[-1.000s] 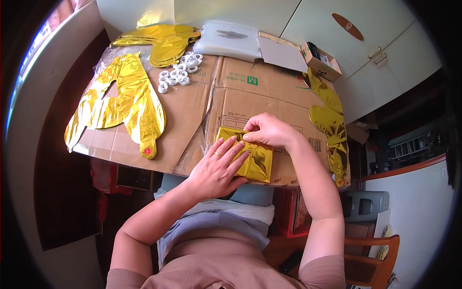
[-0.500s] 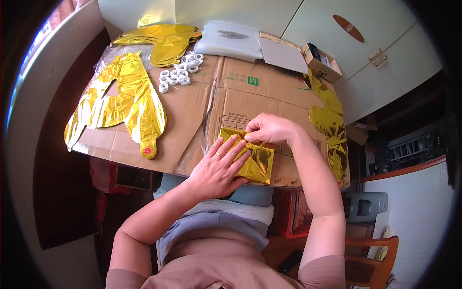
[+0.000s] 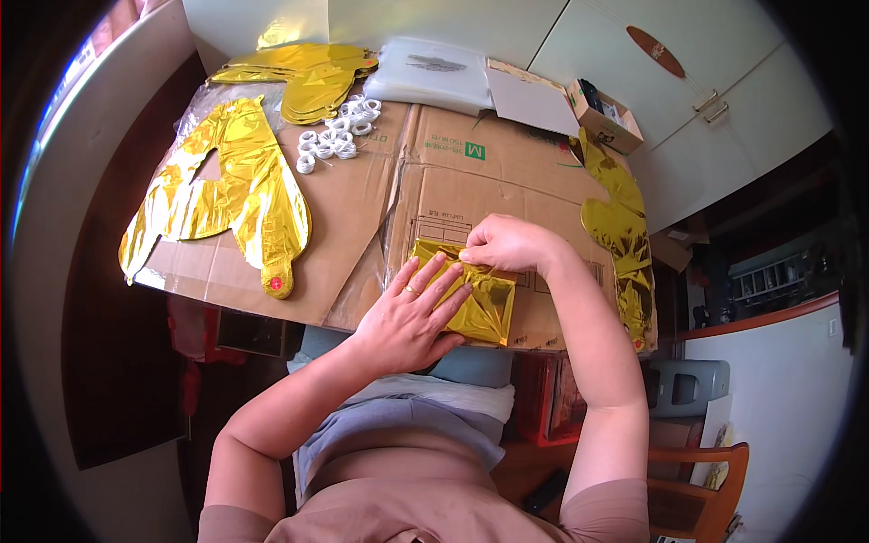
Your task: Folding a deflated gold foil balloon into a compact square shape.
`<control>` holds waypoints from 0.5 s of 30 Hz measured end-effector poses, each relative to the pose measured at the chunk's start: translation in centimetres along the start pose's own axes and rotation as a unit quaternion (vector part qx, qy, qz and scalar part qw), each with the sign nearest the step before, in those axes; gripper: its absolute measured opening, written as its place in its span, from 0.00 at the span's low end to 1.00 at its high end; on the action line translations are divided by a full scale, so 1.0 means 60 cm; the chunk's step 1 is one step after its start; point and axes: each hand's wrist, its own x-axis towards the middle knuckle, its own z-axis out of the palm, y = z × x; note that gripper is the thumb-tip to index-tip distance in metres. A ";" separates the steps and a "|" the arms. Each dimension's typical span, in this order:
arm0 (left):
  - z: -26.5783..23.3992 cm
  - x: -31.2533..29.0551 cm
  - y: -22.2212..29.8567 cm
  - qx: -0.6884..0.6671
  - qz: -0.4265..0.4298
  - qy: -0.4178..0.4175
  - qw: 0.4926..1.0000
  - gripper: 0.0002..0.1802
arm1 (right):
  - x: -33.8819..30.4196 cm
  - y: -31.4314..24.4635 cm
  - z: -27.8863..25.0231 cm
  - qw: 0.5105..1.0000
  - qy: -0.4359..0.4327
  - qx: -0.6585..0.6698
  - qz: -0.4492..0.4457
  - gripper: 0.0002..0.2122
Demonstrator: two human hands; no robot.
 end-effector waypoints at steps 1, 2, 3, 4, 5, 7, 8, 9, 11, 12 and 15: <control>0.000 0.000 0.000 -0.001 -0.001 -0.002 1.000 0.38 | 0.002 -0.002 0.002 1.000 0.007 -0.025 -0.003 0.14; 0.001 0.001 0.000 -0.002 -0.001 -0.003 1.000 0.38 | 0.003 -0.004 0.004 0.999 0.014 -0.050 -0.006 0.14; 0.001 0.001 0.000 -0.002 -0.002 -0.005 1.000 0.38 | 0.004 -0.007 0.006 0.997 0.022 -0.076 -0.007 0.14; 0.001 0.001 0.000 -0.002 -0.003 -0.007 1.000 0.38 | 0.005 -0.010 0.010 0.994 0.031 -0.101 -0.008 0.14; 0.001 0.001 -0.001 -0.002 -0.004 -0.010 1.000 0.38 | 0.005 -0.013 0.013 0.991 0.040 -0.126 -0.008 0.14; 0.001 0.000 0.000 -0.002 -0.006 -0.012 1.000 0.38 | 0.007 -0.014 0.015 0.990 0.044 -0.136 0.006 0.15; 0.001 0.000 0.000 -0.001 -0.006 -0.011 1.000 0.38 | 0.008 -0.015 0.016 0.989 0.046 -0.141 0.013 0.15; 0.001 0.000 0.000 -0.001 -0.007 -0.010 1.000 0.38 | 0.006 -0.019 0.016 0.986 0.057 -0.156 0.021 0.15; 0.001 -0.001 -0.001 0.000 -0.009 -0.015 1.000 0.37 | -0.005 -0.032 0.018 0.979 0.079 -0.187 0.037 0.16; 0.002 0.000 0.000 0.000 -0.009 -0.017 1.000 0.37 | -0.008 -0.036 0.019 0.972 0.093 -0.210 0.044 0.16; 0.003 -0.002 -0.001 0.003 -0.011 -0.019 1.000 0.37 | -0.015 -0.042 0.026 0.958 0.141 -0.242 0.057 0.16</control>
